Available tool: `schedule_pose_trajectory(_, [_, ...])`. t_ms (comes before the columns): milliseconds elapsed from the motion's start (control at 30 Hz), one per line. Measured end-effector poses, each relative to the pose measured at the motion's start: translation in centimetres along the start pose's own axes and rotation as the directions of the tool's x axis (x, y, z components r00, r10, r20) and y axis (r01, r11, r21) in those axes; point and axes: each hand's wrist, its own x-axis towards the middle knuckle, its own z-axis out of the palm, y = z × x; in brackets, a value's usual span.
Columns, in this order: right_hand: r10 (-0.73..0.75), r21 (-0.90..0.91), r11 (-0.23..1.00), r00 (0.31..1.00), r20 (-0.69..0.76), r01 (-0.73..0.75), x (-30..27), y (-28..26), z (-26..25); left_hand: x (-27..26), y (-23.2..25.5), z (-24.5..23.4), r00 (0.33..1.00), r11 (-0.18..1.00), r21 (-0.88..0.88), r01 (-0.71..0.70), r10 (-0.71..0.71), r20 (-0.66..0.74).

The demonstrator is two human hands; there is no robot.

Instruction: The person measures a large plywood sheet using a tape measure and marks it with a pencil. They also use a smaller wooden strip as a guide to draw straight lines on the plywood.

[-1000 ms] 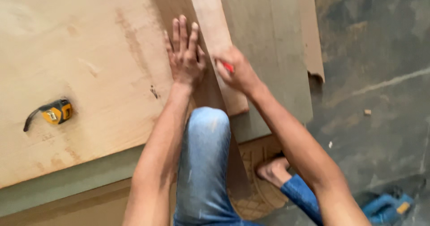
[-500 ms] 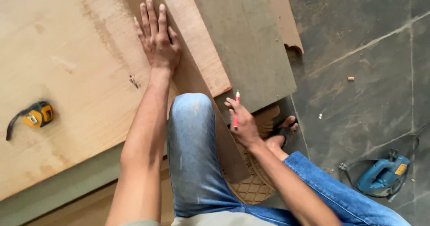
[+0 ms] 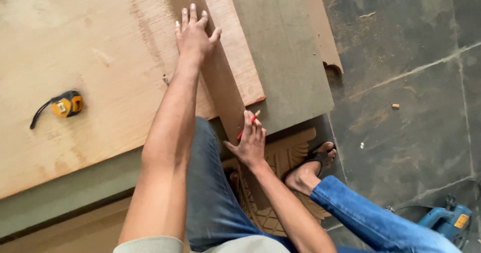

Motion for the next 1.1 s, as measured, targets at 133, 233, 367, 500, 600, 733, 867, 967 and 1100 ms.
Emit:
schedule_pose_trajectory(133, [0.222, 0.058, 0.971, 0.967, 0.127, -0.230, 0.9, -1.4, -0.8, -1.6, -0.6, 3.0, 0.976, 0.932, -0.320, 0.168, -0.203, -0.077])
schedule_pose_trajectory(233, [0.299, 0.065, 0.947, 0.937, 0.178, -0.315, 2.3, -0.7, -3.3, -6.2, -0.1, 8.0, 0.843, 0.806, -0.592, -0.011, -0.311, -0.439])
schedule_pose_trajectory(367, [0.218, 0.042, 0.974, 0.972, 0.086, -0.222, 4.2, 2.1, -7.4, -10.6, 3.1, 12.9, 0.892, 0.274, -0.924, 0.266, -0.433, 0.128])
schedule_pose_trajectory(500, [0.136, 0.056, 0.990, 0.988, -0.076, -0.132, 4.7, 3.7, -9.2, -10.5, 7.6, 13.3, 0.923, 0.032, -0.994, 0.107, -0.376, 0.087])
schedule_pose_trajectory(600, [0.244, 0.155, 0.961, 0.965, -0.100, -0.227, 6.7, 3.7, -9.8, -8.7, 10.3, 10.5, 0.957, 0.149, -0.982, -0.113, -0.249, -0.148])
schedule_pose_trajectory(733, [0.174, 0.143, 0.979, 0.963, -0.208, -0.146, 9.1, 3.4, -13.8, -7.7, 15.6, 4.9, 0.937, 0.335, -0.942, 0.003, -0.329, -0.114])
schedule_pose_trajectory(867, [0.018, 0.066, 0.998, 0.961, -0.277, 0.000, 12.7, 2.3, -21.9, -8.3, 22.4, -3.0, 0.945, 0.183, -0.978, -0.098, -0.291, -0.149])
schedule_pose_trajectory(967, [-0.029, 0.069, 0.997, 0.979, -0.202, 0.043, 14.4, 0.5, -29.9, -9.5, 27.1, -9.5, 0.928, 0.111, -0.989, -0.101, -0.349, -0.134])
schedule_pose_trajectory(1100, [-0.032, 0.068, 0.997, 0.998, -0.046, 0.035, 14.3, -2.5, -41.9, -14.6, 31.9, -16.3, 0.935, 0.095, -0.995, -0.013, -0.353, -0.046])
